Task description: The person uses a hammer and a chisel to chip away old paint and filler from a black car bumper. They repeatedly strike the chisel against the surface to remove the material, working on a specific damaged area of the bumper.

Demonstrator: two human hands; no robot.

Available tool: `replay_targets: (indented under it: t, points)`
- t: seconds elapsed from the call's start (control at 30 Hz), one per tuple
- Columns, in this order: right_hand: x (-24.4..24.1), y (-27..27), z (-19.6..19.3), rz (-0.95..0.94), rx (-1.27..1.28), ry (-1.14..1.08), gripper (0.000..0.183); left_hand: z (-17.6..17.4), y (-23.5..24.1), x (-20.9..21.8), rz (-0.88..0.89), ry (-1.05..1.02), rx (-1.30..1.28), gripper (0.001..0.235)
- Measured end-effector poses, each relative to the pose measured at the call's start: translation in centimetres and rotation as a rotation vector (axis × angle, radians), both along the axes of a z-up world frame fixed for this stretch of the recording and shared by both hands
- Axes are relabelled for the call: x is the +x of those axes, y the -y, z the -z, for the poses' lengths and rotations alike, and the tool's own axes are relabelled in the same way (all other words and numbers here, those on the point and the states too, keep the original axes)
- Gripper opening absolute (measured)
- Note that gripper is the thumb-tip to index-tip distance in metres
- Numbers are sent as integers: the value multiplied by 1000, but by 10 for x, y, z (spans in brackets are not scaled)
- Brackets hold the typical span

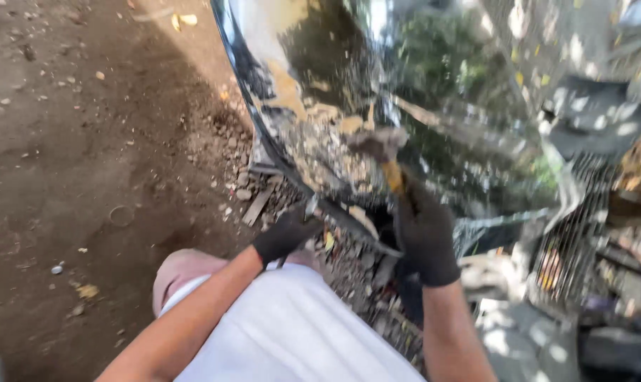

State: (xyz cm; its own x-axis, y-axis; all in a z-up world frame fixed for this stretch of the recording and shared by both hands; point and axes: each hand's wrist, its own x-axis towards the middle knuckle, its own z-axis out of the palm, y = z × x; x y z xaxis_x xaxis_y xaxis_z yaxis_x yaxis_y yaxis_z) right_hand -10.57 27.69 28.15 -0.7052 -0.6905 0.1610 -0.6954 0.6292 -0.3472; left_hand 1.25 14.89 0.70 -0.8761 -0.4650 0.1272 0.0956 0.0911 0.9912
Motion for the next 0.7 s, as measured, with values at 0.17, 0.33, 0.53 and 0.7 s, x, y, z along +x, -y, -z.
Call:
replay_targets:
  t: [0.17, 0.33, 0.53, 0.7]
  points:
    - [14, 12, -39, -339, -258, -132, 39, -41, 21, -2, 123, 274, 67, 33]
    - [8, 27, -2, -190, -74, -98, 33, -54, 36, 6, 174, 262, 118, 35]
    - [13, 21, 5, -80, 54, -69, 32, -52, 52, 12, 307, 291, 274, 39]
    - [31, 18, -21, -121, -20, 13, 38, -39, 47, 7, 331, 390, 560, 36]
